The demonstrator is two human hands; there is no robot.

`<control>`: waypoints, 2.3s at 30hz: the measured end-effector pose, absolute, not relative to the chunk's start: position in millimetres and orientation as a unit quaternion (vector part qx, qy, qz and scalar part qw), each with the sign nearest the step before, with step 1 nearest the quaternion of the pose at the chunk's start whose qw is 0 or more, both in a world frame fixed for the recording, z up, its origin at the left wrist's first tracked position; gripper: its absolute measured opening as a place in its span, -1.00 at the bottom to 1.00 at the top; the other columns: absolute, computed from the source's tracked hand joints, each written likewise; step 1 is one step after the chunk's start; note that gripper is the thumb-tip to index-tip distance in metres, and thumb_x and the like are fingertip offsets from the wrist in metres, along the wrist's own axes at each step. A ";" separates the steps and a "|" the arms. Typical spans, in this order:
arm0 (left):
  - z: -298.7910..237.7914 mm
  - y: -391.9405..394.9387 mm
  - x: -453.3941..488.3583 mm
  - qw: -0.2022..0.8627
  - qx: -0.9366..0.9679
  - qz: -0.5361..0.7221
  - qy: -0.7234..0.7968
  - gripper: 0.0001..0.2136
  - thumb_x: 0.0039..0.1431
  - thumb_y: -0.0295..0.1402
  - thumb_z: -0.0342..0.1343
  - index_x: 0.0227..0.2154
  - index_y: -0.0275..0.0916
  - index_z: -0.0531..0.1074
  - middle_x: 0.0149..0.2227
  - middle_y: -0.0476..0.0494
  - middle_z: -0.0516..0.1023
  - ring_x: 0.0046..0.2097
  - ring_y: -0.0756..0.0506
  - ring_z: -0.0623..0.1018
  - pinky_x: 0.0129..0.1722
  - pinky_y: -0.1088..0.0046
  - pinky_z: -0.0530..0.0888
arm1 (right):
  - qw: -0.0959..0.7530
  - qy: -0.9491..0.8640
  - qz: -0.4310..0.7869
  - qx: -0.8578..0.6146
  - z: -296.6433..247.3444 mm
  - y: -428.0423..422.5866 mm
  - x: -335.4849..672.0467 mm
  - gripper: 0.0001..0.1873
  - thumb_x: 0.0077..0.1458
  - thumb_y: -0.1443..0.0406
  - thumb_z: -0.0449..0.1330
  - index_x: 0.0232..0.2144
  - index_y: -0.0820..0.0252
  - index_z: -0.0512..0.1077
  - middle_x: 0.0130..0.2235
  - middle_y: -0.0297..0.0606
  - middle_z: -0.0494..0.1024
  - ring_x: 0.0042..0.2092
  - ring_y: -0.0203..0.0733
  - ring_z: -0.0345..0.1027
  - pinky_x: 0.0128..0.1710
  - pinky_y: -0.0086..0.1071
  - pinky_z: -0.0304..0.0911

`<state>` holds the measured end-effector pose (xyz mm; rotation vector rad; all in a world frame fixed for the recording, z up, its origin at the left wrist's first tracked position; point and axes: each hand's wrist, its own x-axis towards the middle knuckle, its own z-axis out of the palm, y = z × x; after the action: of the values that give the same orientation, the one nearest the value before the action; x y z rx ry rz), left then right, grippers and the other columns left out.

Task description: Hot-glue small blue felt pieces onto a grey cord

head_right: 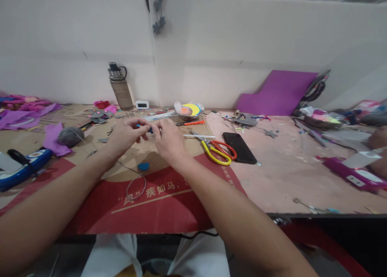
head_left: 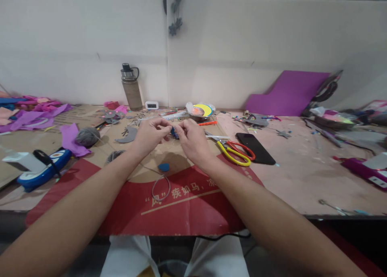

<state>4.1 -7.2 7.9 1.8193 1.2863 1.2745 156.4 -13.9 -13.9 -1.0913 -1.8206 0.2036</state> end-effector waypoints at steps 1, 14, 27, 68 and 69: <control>7.5 -5.8 3.1 0.230 0.692 0.481 0.487 -0.92 -0.02 -0.33 0.19 -0.48 -0.22 0.53 -0.45 -0.07 0.55 -0.41 -0.03 0.51 -0.46 0.51 0.41 | 0.487 -0.746 0.090 -0.445 -14.3 -13.8 156.2 -0.75 0.26 0.20 0.01 -0.46 0.14 0.28 -0.38 -0.29 0.38 -0.31 -0.23 0.21 -0.27 -0.34 0.06; 4.4 -4.4 8.6 0.433 0.569 0.582 0.387 -0.94 -0.06 -0.41 0.19 -0.54 -0.26 0.43 -0.68 0.12 0.20 -0.65 0.12 0.14 -0.66 0.55 0.11 | 0.487 -0.736 0.132 -0.452 -15.4 -12.5 154.4 -0.76 0.22 0.24 0.07 -0.49 0.18 0.32 -0.42 -0.34 0.38 -0.33 -0.26 0.21 -0.28 -0.36 0.05; 3.8 -6.5 11.1 0.523 0.528 0.567 0.355 -0.92 -0.08 -0.45 0.24 -0.52 -0.29 0.43 -0.67 0.07 0.29 -0.63 0.09 0.28 -0.68 0.59 0.23 | 0.496 -0.726 0.131 -0.459 -14.9 -13.0 156.2 -0.77 0.20 0.26 0.07 -0.50 0.17 0.32 -0.44 -0.32 0.39 -0.34 -0.26 0.22 -0.29 -0.36 0.06; 4.1 3.2 -4.1 0.370 0.653 0.505 0.426 -0.90 0.04 -0.38 0.22 -0.46 -0.30 0.44 -0.54 -0.11 0.55 -0.53 -0.01 0.55 -0.51 0.52 0.49 | 0.449 -0.757 0.132 -0.455 -17.9 -12.6 161.5 -0.83 0.18 0.30 0.09 -0.47 0.17 0.32 -0.38 -0.29 0.40 -0.28 -0.22 0.21 -0.21 -0.33 0.10; 3.9 3.4 -4.4 0.361 0.647 0.513 0.433 -0.90 0.04 -0.38 0.22 -0.45 -0.31 0.44 -0.52 -0.11 0.55 -0.51 -0.02 0.56 -0.50 0.52 0.50 | 0.440 -0.761 0.147 -0.453 -17.9 -13.2 160.4 -0.82 0.18 0.30 0.09 -0.48 0.18 0.31 -0.40 -0.31 0.40 -0.30 -0.24 0.21 -0.24 -0.34 0.09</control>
<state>-4.4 3.4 3.9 1.6679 1.1167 1.3216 160.4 -13.2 -17.9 -1.1241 -1.8912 0.3650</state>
